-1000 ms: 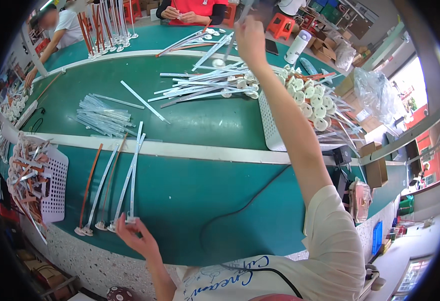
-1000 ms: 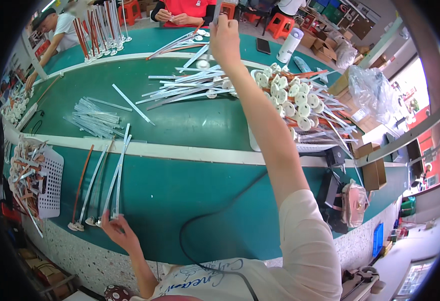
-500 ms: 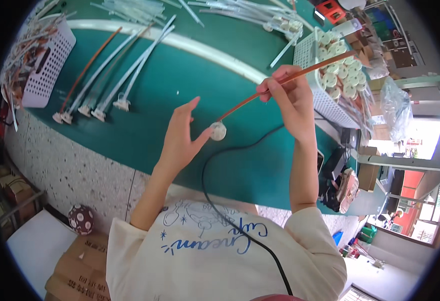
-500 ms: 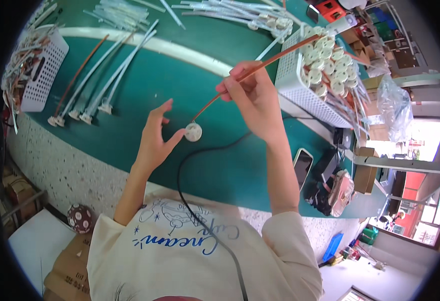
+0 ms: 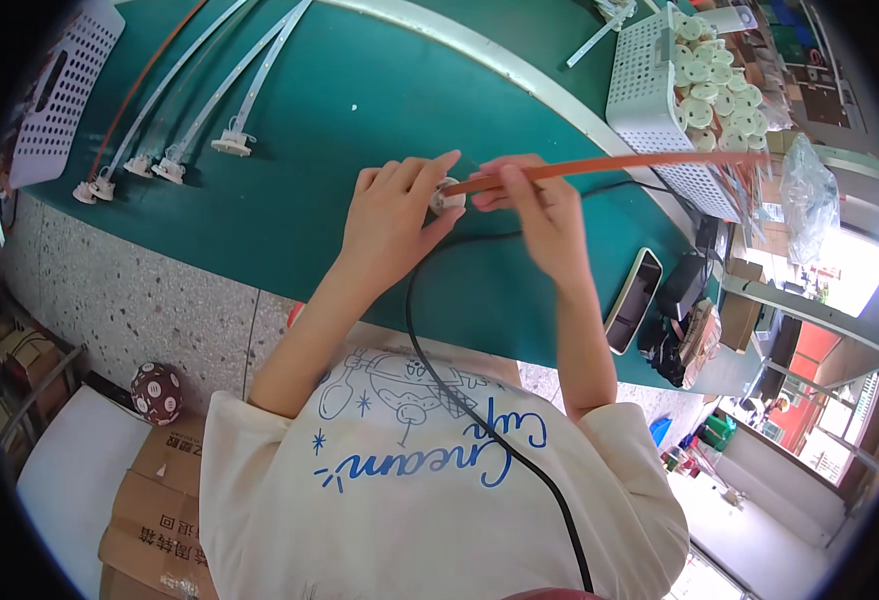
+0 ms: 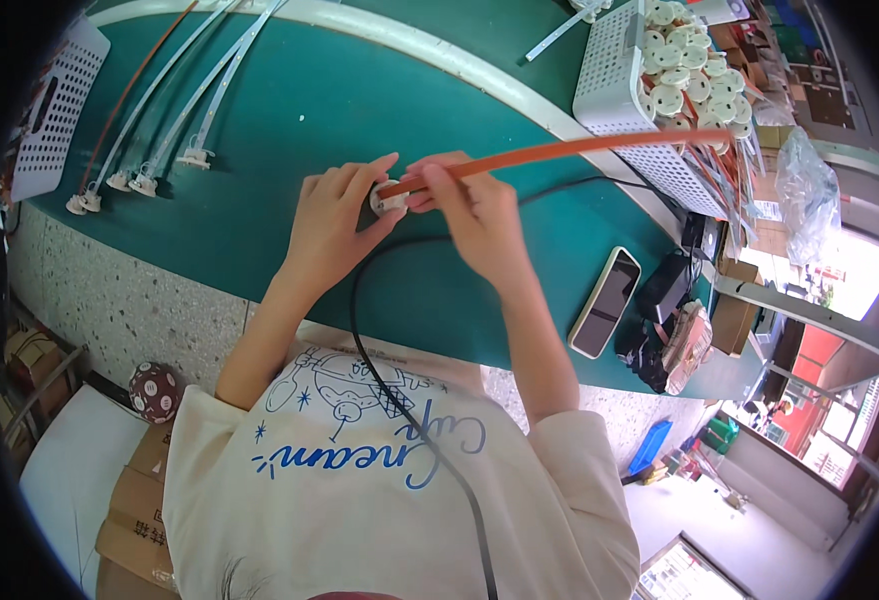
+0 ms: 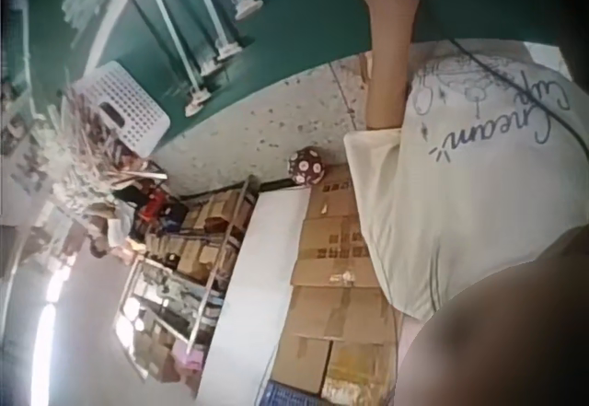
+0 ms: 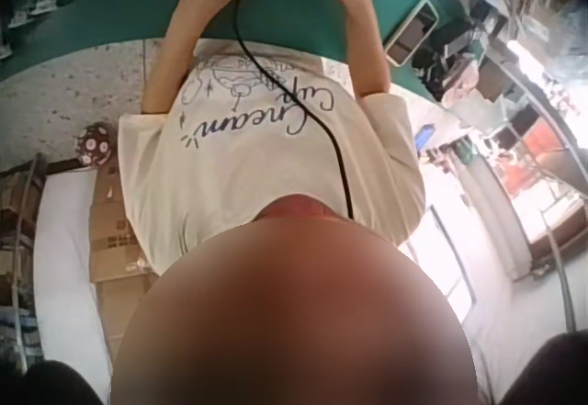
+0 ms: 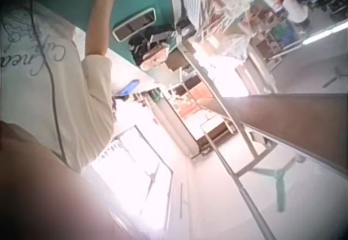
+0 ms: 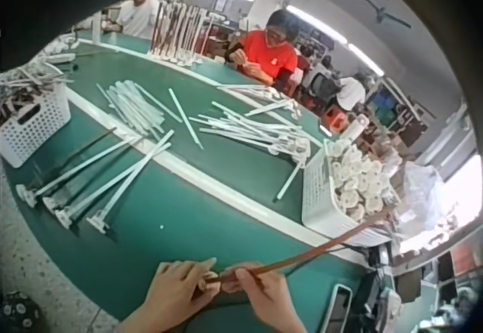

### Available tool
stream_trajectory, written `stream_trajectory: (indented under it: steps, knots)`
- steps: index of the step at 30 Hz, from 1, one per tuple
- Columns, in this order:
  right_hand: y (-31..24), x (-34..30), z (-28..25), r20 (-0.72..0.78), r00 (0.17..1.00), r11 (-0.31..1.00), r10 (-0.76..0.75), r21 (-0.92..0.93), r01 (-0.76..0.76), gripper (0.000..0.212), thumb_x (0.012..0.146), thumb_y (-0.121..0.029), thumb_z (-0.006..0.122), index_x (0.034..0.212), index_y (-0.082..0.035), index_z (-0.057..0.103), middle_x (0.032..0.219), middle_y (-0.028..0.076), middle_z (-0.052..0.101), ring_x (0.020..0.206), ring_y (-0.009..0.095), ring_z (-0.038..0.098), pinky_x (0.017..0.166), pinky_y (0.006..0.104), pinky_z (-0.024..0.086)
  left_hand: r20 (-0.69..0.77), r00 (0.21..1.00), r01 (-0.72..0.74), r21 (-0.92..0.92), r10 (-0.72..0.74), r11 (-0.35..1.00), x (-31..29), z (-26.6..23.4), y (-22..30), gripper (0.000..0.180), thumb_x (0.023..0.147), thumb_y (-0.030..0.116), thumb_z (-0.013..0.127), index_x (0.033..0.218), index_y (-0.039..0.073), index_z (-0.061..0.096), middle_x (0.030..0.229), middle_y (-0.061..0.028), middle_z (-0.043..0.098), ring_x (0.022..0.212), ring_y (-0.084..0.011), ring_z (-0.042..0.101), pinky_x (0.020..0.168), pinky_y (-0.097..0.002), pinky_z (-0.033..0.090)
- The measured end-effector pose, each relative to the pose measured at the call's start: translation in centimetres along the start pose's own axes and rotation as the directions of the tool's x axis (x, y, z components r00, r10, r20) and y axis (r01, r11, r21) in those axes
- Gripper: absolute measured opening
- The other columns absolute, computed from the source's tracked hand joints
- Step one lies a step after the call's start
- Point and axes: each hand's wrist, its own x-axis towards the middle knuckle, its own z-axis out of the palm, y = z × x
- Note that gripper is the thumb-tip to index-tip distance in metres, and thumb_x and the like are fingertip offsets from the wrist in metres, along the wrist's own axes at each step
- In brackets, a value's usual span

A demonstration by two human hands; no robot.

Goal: Assembling LED light strips by fitting them into plastic bases and tucking wires.

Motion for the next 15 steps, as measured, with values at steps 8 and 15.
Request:
stream_trajectory:
  steps: [8,15]
  knots:
    - [-0.1,-1.4,-1.5,-0.032,0.998,0.997,-0.052,-0.054,0.05,0.007,0.08,0.002,0.049,0.087,0.004,0.049,0.087,0.015,0.057,0.078,0.019,0.059,0.071,0.0248,0.048,-0.015,0.997,-0.071,0.087,0.073,0.994,-0.1,0.4,-0.5,0.041,0.066,0.015,0.062,0.105,0.014,0.051,0.085,0.0005,0.049,0.074,-0.014,0.048,0.071,-0.0294,0.035]
    - [-0.6,0.3,-1.5,0.038,0.995,0.925,-0.097,-0.366,0.104,0.013,0.072,0.001,0.06,0.083,0.003,0.054,0.081,0.01,0.059,0.075,0.015,0.058,0.069,0.0235,0.048,-0.027,0.999,-0.022,0.079,0.024,0.997,-0.2,0.6,-0.3,0.036,0.063,0.013,0.062,0.098,0.013,0.056,0.095,-0.0017,0.047,0.078,-0.0166,0.047,0.072,-0.0305,0.036]
